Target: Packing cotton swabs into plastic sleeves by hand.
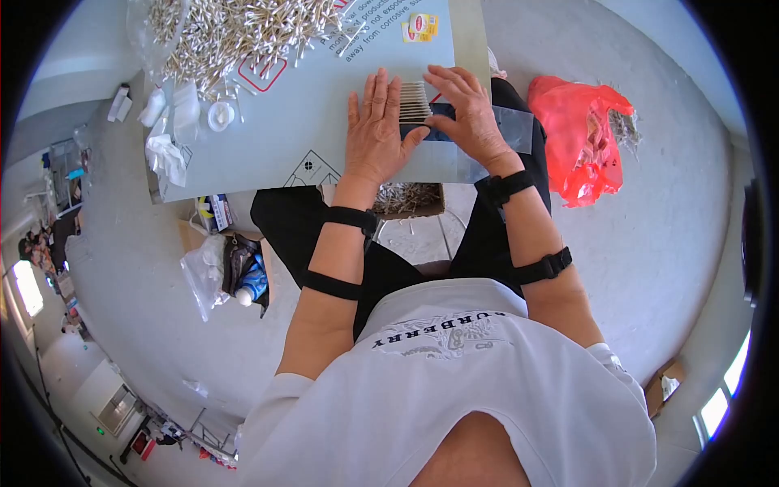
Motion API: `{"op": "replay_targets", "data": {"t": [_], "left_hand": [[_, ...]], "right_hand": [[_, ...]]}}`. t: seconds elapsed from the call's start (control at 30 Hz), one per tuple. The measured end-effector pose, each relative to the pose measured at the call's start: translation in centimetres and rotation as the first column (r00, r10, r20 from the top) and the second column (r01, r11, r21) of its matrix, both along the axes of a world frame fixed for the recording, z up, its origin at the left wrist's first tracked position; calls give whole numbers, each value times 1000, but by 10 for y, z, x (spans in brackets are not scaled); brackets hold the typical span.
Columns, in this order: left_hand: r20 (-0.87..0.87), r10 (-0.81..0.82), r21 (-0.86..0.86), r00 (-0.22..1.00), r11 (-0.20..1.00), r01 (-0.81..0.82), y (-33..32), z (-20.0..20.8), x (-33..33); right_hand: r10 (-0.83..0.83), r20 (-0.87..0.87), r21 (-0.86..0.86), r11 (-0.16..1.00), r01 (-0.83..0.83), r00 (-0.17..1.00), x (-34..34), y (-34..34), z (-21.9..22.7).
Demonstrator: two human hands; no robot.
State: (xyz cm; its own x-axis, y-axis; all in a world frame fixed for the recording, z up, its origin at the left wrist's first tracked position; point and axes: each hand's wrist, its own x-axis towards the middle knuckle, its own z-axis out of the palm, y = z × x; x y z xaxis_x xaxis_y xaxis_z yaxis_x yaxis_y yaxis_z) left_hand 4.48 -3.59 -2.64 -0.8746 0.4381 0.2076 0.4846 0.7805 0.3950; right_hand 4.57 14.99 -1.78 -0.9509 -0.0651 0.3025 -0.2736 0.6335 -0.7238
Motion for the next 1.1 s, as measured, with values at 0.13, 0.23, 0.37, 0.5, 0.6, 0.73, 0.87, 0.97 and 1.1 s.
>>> {"op": "replay_targets", "data": {"t": [0.13, 0.23, 0.37, 0.5, 0.6, 0.73, 0.87, 0.97, 1.1], "left_hand": [[-18, 8, -74, 1000, 997, -9, -1, -4, -1], [-4, -5, -142, 1000, 990, 5, 1, -5, -2], [58, -7, -165, 998, 986, 16, 1, -7, -1], [67, 23, -183, 997, 983, -10, -1, -9, 0], [44, 21, -155, 999, 988, -14, 1, -9, 0], [17, 43, -133, 999, 990, -40, 8, -11, 3], [-26, 97, -106, 995, 989, -99, 17, -18, 8], [-32, 140, -84, 990, 986, -142, 31, -23, 15], [-3, 178, -44, 984, 983, -178, 54, -19, 27]], "right_hand": [[110, 48, 240, 963, -118, 993, 1, 0, -2], [105, 29, 261, 959, -109, 994, -1, 4, -10], [-117, -16, -44, 992, 116, 993, 6, 9, -5], [-311, 262, 149, 948, 280, 914, 23, 32, 14], [-257, 216, 418, 896, 149, 942, 37, 27, 19], [-322, 269, 560, 819, 125, 908, 31, 14, 26], [-314, 382, 603, 797, 23, 869, 17, 5, 34], [-341, 338, 649, 760, 45, 877, 12, 8, 23], [-385, 421, 412, 888, 205, 821, 13, 32, 11]]}}
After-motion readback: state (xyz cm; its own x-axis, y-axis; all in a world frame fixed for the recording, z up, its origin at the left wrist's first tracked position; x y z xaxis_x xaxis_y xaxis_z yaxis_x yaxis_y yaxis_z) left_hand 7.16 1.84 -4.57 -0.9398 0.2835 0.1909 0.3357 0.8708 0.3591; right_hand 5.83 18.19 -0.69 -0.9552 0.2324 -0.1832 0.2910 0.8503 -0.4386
